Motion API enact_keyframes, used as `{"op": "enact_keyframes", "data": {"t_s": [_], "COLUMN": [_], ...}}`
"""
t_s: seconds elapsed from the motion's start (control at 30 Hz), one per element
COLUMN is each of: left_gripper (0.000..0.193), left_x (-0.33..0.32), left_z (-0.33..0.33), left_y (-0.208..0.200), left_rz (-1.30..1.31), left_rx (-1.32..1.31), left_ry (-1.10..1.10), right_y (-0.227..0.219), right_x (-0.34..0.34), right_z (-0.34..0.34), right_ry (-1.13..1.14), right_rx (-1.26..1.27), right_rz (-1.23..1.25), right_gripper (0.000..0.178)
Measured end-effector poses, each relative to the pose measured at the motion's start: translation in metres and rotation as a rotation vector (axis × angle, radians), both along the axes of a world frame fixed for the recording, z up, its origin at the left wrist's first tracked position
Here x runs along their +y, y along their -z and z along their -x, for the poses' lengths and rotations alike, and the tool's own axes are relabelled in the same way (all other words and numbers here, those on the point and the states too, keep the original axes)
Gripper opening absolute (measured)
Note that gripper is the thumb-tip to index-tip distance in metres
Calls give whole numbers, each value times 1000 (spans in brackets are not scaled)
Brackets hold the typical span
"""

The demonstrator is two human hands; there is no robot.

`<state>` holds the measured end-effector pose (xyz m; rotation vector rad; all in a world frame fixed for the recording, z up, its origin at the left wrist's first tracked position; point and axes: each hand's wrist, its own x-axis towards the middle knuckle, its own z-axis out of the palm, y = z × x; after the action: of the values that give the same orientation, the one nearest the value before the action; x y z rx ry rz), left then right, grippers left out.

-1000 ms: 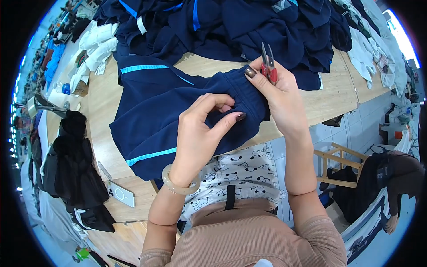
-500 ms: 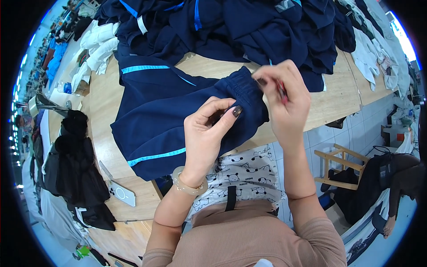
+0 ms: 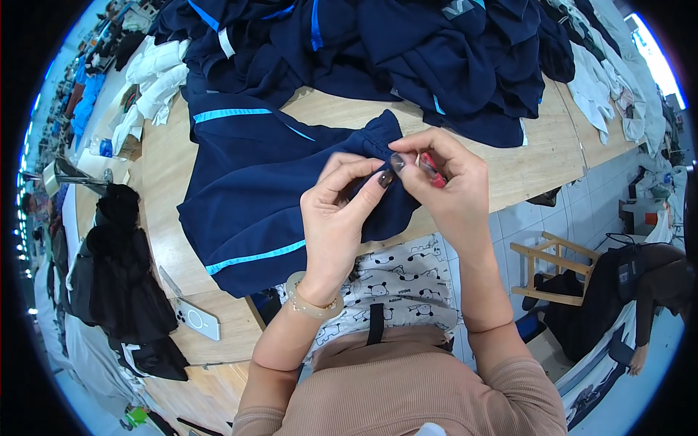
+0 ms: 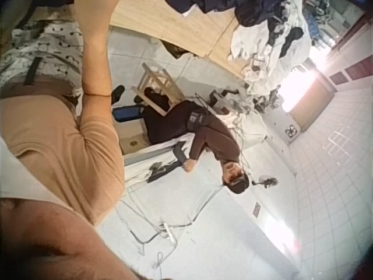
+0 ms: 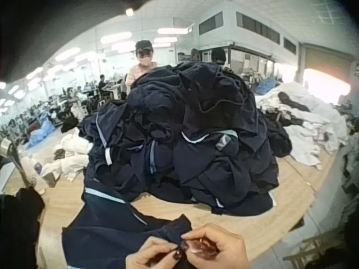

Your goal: Trimming excess threads from the seams and waistbands of blue trousers using thread clippers.

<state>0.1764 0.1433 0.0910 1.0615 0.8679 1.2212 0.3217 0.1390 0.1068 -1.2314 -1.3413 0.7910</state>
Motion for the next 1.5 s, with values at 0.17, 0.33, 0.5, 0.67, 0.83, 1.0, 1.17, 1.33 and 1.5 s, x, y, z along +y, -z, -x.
{"op": "enact_keyframes", "data": {"t_s": [0.17, 0.33, 0.5, 0.67, 0.83, 1.0, 1.17, 1.33, 1.5], "left_gripper": [13, 12, 12, 53, 55, 46, 32, 13, 8], "left_x": [-1, 2, 18, 12, -2, -10, -14, -6, -2], "left_z": [0, 1, 10, 38, 55, 67, 52, 40, 45], "left_y": [-5, -1, 7, 46, 64, 74, 81, 92, 83], "left_rz": [-48, -60, -256, -359, -422, -447, -549, -507, -536], "left_rx": [57, 74, 575, 875, 847, 935, 1093, 1152, 1015], "left_ry": [-27, -28, 182, 225, -94, -237, -390, -489, -398], "right_y": [-9, -10, 9, 80, 80, 40, 16, 41, 68], "right_x": [-2, 4, 4, -10, -26, -22, -14, 5, 22], "right_z": [-7, -13, -38, -103, -97, -76, -25, 14, 4], "right_ry": [-24, -16, -9, 142, 331, 350, -87, -361, -227], "right_rx": [179, 344, 292, -421, -373, 86, 253, 333, 229], "right_rz": [189, 245, 436, 456, 460, 300, 253, 416, 394], "right_gripper": [7, 12, 15, 15, 12, 17, 27, 20, 25]}}
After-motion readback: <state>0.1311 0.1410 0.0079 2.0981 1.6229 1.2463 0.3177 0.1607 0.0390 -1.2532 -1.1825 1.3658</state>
